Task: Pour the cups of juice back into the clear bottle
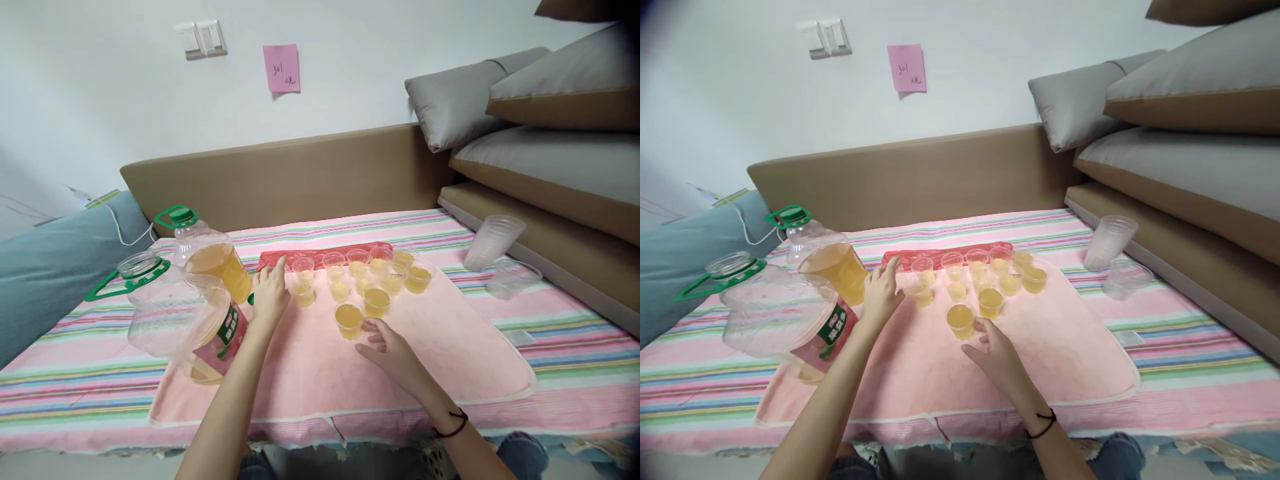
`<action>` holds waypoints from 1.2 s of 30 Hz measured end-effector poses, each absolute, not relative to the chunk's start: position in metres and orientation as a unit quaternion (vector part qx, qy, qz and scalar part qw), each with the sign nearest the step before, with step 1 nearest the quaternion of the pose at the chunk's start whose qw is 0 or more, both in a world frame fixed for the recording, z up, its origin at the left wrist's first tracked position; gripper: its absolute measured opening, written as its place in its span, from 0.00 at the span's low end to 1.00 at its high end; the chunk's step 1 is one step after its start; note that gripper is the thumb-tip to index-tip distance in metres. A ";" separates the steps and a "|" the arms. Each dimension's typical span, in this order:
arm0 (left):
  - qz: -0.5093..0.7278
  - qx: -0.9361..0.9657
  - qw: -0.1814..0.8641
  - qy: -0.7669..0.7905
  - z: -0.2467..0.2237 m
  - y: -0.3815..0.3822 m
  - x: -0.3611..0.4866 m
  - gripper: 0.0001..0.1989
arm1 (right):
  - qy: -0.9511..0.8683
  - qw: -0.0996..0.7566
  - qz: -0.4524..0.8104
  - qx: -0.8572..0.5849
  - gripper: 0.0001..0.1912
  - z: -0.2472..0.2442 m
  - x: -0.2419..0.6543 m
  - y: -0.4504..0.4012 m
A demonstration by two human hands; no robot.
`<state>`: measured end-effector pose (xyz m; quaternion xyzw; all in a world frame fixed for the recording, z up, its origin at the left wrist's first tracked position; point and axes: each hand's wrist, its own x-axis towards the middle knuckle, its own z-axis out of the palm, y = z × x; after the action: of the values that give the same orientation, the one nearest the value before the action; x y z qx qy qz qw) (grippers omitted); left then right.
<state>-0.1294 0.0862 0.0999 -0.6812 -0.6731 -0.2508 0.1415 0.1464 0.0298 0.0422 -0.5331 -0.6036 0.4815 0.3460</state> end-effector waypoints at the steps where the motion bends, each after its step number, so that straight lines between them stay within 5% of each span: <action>1: -0.256 -0.681 0.139 -0.672 0.100 0.086 -0.129 0.39 | -0.604 0.343 0.483 -0.533 0.31 0.043 0.146 0.030; 7: -0.376 -0.669 0.084 -0.636 0.103 0.078 -0.125 0.39 | -0.596 0.348 0.487 -0.535 0.30 0.047 0.150 0.030; 11: -0.556 -0.603 -0.094 -0.563 0.102 0.064 -0.108 0.41 | -0.573 0.387 0.488 -0.533 0.27 0.053 0.158 0.033; 16: -0.642 -0.508 -0.273 -0.505 0.106 0.042 -0.070 0.44 | -0.556 0.488 0.486 -0.465 0.19 0.067 0.157 0.029; 23: -0.658 -0.499 -0.413 -0.384 0.098 0.016 -0.014 0.42 | -0.602 0.546 0.452 -0.368 0.30 0.075 0.145 0.020; 31: -0.638 -0.462 -0.488 -0.376 0.088 0.006 0.015 0.40 | -0.562 0.562 0.481 -0.369 0.26 0.075 0.147 0.019; 36: -0.660 -0.523 -0.373 -0.390 0.093 0.007 0.007 0.41 | -0.520 0.620 0.417 -0.415 0.25 0.097 0.190 0.032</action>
<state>0.0069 0.0074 0.0927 -0.5229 -0.3902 -0.6597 -0.3729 0.1905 0.0320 0.0967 -0.4149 -0.5197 0.4170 0.6195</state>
